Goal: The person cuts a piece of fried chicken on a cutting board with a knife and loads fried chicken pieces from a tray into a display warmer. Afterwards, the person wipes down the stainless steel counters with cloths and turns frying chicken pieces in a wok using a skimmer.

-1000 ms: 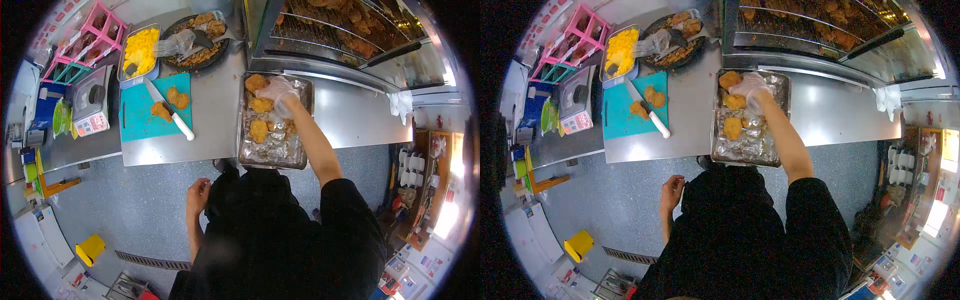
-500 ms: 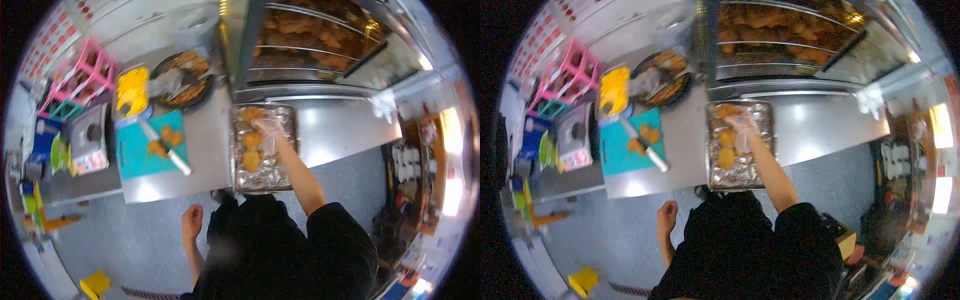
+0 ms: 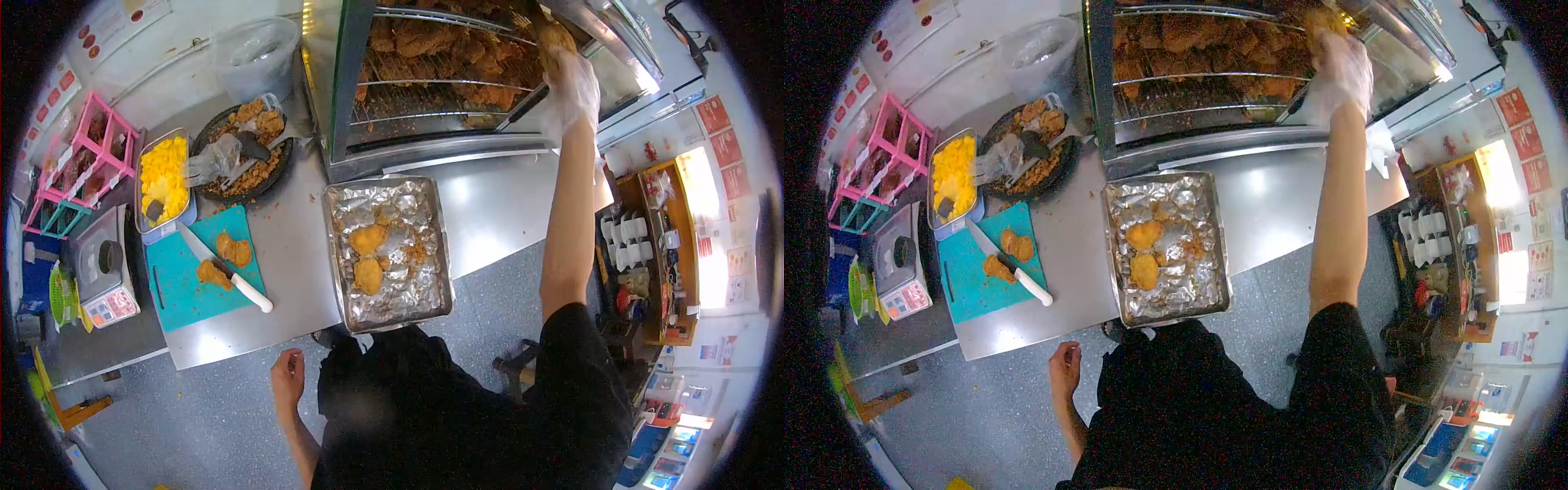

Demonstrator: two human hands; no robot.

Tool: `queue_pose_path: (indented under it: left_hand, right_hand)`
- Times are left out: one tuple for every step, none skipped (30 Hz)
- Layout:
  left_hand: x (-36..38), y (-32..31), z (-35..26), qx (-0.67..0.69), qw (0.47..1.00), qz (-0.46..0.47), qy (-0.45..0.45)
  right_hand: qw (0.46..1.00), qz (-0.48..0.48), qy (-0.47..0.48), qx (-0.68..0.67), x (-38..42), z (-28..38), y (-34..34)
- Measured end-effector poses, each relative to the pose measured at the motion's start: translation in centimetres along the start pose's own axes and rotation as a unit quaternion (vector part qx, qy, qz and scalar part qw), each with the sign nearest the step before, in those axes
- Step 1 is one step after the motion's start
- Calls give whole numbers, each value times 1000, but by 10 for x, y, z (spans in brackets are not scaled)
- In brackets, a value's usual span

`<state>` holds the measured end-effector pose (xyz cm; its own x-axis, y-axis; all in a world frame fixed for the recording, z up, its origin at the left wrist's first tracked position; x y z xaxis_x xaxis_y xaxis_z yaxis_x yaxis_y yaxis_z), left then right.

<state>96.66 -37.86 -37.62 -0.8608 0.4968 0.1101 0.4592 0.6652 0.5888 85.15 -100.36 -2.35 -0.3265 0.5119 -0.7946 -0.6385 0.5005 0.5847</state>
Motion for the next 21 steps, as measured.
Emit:
queue_pose_path:
  left_hand:
    - [-2,-3,-3,8,1000,0,-2]
    - [-3,-6,-7,9,1000,-2,0]
    - [-3,-8,-10,9,1000,-1,3]
    - [-1,-11,-12,7,1000,1,7]
    - [0,-12,-12,3,1000,3,8]
    - [1,-14,-13,-1,1000,3,10]
    - [3,-15,-13,-4,1000,3,13]
    - [6,-16,-14,0,1000,5,21]
    - [9,-17,-17,5,1000,6,30]
    - [11,-18,-20,10,999,8,39]
    - [9,-19,-21,-2,1000,14,28]
    - [8,-21,-22,-12,1000,20,19]
    - [11,-22,-23,-24,999,26,18]
    - [13,-24,-16,-7,1000,17,13]
    - [12,-27,-8,6,1000,9,10]
    - [10,-27,-8,-8,1000,-1,5]
    - [9,-25,-10,-23,1000,-6,-4]
    - [6,-22,-14,-28,999,6,15]
    - [4,-19,-17,-31,999,17,30]
    - [5,-16,-15,-31,999,16,27]
    - [3,-15,-12,-31,999,14,20]
  right_hand:
    - [993,-34,-65,-93,-24,-4,-16]
    - [995,26,-97,-3,-39,10,-14]
    - [985,93,-119,90,-54,24,-12]
    - [975,130,-123,136,-65,25,-24]
    - [971,142,-118,155,-69,24,-31]
    - [971,144,-107,161,-75,22,-37]
    - [972,140,-96,162,-78,20,-37]
    - [974,134,-84,160,-80,17,-37]
    - [977,123,-73,155,-79,17,-34]
    - [980,104,-63,155,-76,18,-27]
    - [984,77,-51,153,-69,21,-17]
    - [987,42,-40,153,-58,27,-3]
    - [990,17,-31,137,-42,37,12]
    - [995,16,-32,93,-22,44,19]
    - [996,43,-43,59,2,53,23]
    - [992,91,-36,-74,50,30,-11]
    - [964,145,-46,-217,97,7,-45]
    - [917,200,-68,-339,145,-15,-79]
    - [935,264,60,-227,187,27,-64]
    - [926,293,212,-109,229,69,-48]
    - [889,293,351,-29,272,111,-31]
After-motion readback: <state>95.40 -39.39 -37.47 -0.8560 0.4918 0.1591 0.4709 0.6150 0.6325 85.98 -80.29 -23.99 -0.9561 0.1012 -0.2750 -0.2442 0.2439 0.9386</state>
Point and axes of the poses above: each hand's wrist, its own x-axis away from the middle knuckle, its own y-axis out of the back of the hand, z = x × y, the point moved 3 cm from there along -x, towards the middle knuckle, and after that the axes turned 6 degrees about -z, right-handed, at the moved point
